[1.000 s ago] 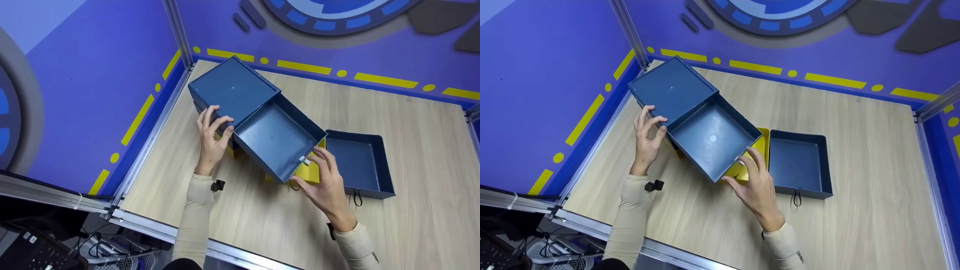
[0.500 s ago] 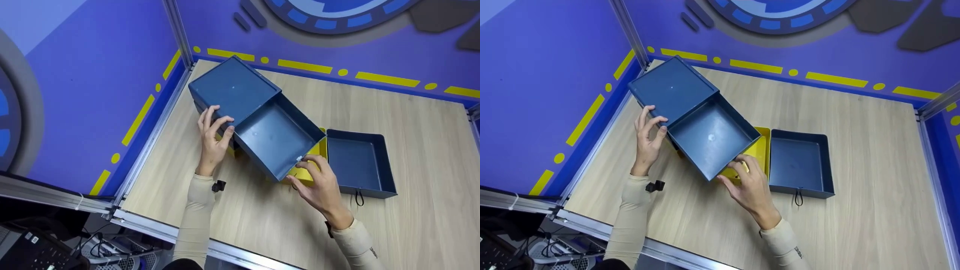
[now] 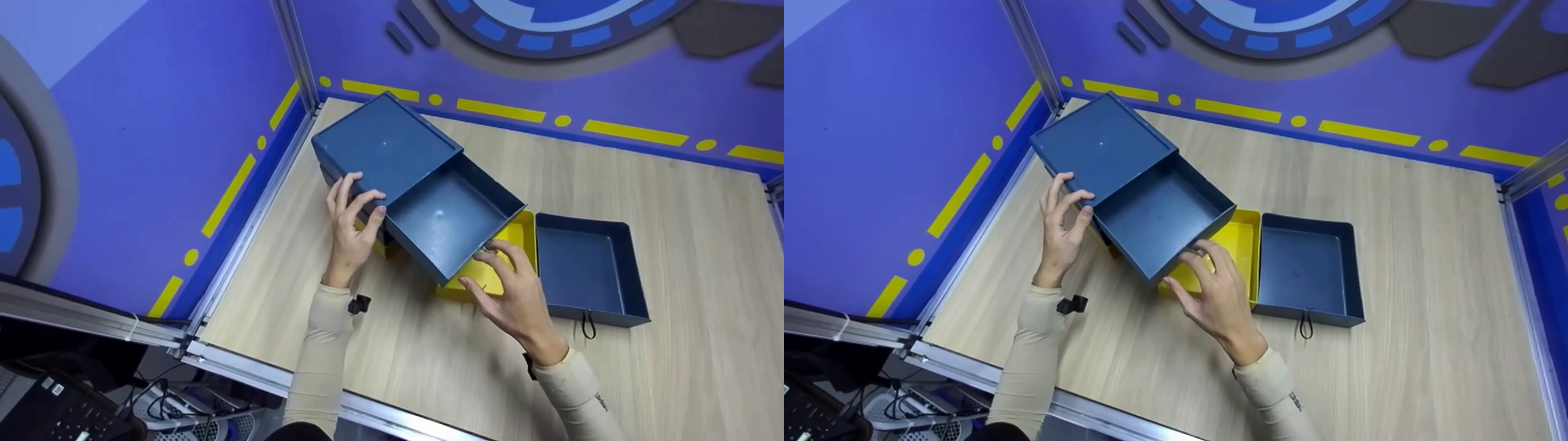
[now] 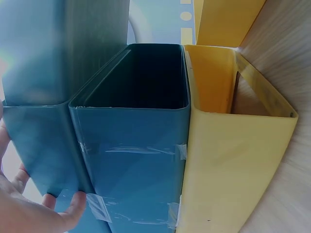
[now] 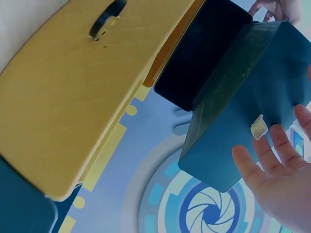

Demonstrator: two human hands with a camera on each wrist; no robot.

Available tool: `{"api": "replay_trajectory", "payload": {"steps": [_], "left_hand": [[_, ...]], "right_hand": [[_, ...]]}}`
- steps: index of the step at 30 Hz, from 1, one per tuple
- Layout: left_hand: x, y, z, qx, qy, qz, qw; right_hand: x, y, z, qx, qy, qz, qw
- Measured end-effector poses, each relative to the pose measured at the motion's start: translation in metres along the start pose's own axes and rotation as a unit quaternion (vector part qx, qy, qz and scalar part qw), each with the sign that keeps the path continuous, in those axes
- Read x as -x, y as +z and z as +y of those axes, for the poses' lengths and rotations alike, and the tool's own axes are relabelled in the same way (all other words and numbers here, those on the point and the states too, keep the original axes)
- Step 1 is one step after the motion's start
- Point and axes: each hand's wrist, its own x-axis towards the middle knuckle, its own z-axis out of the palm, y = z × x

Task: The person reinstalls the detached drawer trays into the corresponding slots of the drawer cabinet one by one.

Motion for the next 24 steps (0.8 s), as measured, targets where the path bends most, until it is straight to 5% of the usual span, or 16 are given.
{"api": "replay_trajectory", "payload": {"steps": [17, 24], "left_hand": [[0.001, 0.002, -0.001, -0.023, 0.013, 0.002, 0.9997], [0.003, 0.001, 0.000, -0.032, 0.006, -0.002, 0.9995]], "right_hand": [[-0.028, 0.026, -0.007, -0.014, 0.006, -0.025, 0.9996], [-0.040, 0.035, -0.011, -0.014, 0.044, -0.054, 0.9975]]}}
